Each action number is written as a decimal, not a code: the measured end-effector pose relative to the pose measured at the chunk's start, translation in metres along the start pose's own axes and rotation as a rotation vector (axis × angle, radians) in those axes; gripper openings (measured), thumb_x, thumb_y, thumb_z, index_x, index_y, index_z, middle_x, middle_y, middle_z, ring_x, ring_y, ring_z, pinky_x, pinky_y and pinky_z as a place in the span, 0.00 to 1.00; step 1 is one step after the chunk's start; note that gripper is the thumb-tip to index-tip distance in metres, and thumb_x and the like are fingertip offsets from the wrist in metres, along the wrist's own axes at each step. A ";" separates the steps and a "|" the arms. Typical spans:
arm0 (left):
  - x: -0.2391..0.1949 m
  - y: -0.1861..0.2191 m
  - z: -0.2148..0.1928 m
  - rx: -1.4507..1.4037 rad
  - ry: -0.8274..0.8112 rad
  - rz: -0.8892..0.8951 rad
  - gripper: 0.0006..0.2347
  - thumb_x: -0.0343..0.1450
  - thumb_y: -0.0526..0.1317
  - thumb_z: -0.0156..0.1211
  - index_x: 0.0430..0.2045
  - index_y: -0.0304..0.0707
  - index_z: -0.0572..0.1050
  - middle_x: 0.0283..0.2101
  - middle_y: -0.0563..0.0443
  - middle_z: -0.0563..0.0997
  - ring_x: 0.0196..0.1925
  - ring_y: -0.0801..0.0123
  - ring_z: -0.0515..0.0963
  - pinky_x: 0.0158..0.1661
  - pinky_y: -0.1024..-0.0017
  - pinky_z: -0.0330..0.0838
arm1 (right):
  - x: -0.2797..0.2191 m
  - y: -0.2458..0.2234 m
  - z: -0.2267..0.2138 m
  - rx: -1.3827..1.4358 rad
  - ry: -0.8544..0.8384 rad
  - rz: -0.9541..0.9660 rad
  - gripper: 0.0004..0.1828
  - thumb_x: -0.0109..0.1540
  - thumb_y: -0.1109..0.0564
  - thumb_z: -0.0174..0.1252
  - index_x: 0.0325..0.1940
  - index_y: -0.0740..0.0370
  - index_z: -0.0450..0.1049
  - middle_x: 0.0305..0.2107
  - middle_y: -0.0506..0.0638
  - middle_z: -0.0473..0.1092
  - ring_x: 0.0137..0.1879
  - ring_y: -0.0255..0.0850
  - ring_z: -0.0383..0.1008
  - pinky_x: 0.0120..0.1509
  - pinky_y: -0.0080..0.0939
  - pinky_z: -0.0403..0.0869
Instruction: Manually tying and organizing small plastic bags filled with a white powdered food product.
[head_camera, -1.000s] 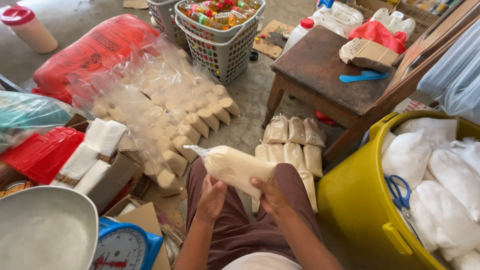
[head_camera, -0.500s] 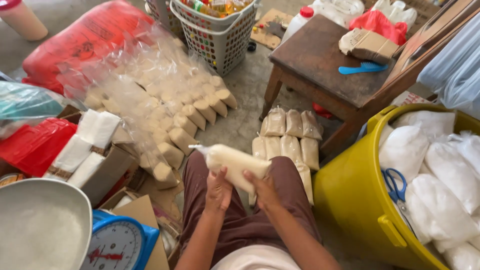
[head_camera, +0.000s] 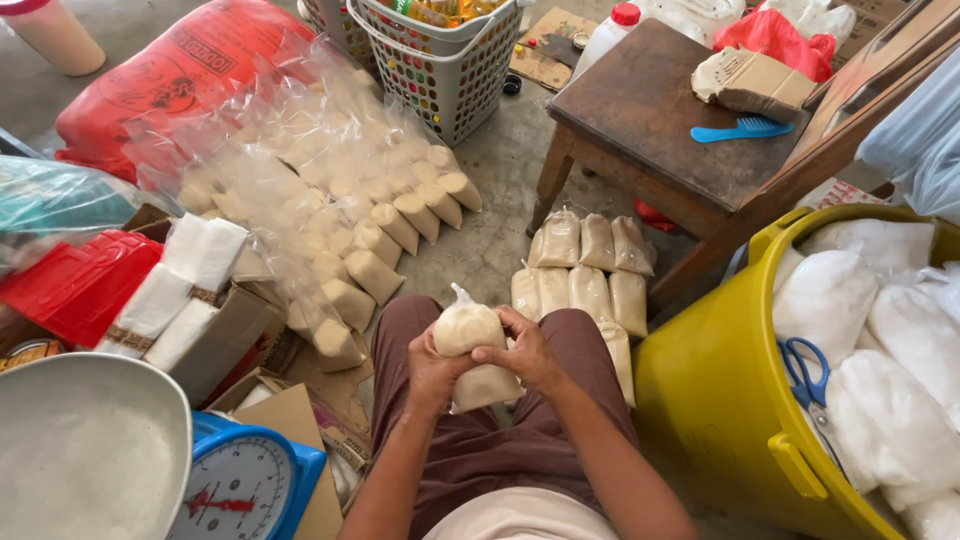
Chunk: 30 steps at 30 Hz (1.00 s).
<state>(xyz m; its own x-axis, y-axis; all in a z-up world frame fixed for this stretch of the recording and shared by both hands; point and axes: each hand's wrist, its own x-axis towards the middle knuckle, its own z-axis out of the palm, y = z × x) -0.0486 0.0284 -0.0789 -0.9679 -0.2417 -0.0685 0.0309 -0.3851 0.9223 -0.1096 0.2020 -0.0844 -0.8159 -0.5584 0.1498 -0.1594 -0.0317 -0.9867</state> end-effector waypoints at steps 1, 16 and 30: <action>0.001 -0.002 0.000 0.045 -0.033 0.017 0.23 0.56 0.28 0.78 0.45 0.25 0.79 0.42 0.46 0.85 0.41 0.67 0.84 0.43 0.67 0.82 | -0.001 0.000 -0.001 -0.002 0.030 0.016 0.35 0.54 0.48 0.76 0.61 0.67 0.76 0.50 0.53 0.72 0.56 0.37 0.73 0.63 0.40 0.72; 0.006 0.020 0.013 0.072 -0.053 -0.035 0.18 0.62 0.34 0.76 0.44 0.28 0.78 0.40 0.48 0.84 0.38 0.72 0.83 0.39 0.73 0.80 | -0.009 -0.028 -0.009 0.420 0.153 0.315 0.28 0.54 0.48 0.72 0.55 0.63 0.77 0.41 0.45 0.79 0.47 0.32 0.79 0.52 0.35 0.77; 0.003 0.019 0.010 0.180 -0.235 0.048 0.40 0.51 0.34 0.81 0.59 0.35 0.66 0.52 0.48 0.79 0.51 0.66 0.81 0.49 0.69 0.80 | 0.021 0.000 -0.011 0.295 0.255 0.119 0.21 0.61 0.57 0.72 0.53 0.72 0.78 0.40 0.49 0.78 0.46 0.33 0.76 0.53 0.35 0.76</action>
<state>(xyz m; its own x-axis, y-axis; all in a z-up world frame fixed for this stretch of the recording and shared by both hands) -0.0537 0.0289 -0.0582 -0.9982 -0.0352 0.0476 0.0539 -0.2087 0.9765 -0.1329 0.1991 -0.0805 -0.9368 -0.3498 0.0072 0.0808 -0.2364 -0.9683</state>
